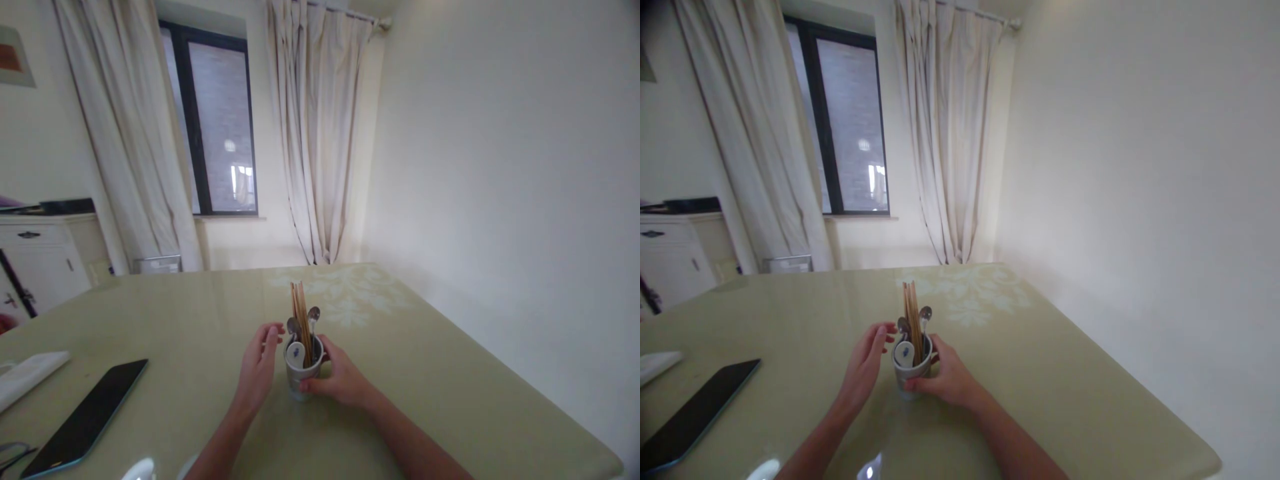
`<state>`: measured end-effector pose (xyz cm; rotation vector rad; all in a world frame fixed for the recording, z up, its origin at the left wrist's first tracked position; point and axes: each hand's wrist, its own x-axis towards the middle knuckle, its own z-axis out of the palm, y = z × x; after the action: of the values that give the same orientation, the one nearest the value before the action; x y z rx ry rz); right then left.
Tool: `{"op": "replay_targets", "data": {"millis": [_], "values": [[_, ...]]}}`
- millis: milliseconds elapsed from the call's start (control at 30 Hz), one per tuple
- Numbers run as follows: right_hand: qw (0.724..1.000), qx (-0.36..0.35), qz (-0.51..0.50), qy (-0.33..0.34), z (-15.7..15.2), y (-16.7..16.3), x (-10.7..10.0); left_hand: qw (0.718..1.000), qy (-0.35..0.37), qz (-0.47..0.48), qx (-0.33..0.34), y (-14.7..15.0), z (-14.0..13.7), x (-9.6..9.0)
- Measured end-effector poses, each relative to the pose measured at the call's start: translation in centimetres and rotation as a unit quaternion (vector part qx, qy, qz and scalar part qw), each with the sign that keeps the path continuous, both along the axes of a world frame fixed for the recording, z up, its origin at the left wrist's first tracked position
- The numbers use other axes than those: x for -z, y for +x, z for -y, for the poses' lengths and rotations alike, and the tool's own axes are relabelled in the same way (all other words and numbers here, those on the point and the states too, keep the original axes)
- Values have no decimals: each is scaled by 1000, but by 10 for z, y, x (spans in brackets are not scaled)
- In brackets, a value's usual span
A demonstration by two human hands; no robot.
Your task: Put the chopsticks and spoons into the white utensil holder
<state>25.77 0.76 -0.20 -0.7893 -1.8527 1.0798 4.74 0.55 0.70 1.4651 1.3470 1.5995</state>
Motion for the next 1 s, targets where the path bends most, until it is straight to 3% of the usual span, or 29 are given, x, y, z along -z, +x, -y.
{"op": "replay_targets", "data": {"millis": [200,400,500,633,1000], "values": [[1000,-9,-7,1,0,1,2,998,0,53,36,4,-17,-34],[1000,-3,4,3,0,1,2,978,-72,120,156,18,-38,-70],[1000,-4,0,1,0,1,3,967,-93,135,195,22,-41,-77],[1000,-4,0,11,2,1,1,968,-97,138,187,22,-42,-81],[1000,-1,0,9,-1,1,8,975,-63,49,208,26,-35,-93]]}}
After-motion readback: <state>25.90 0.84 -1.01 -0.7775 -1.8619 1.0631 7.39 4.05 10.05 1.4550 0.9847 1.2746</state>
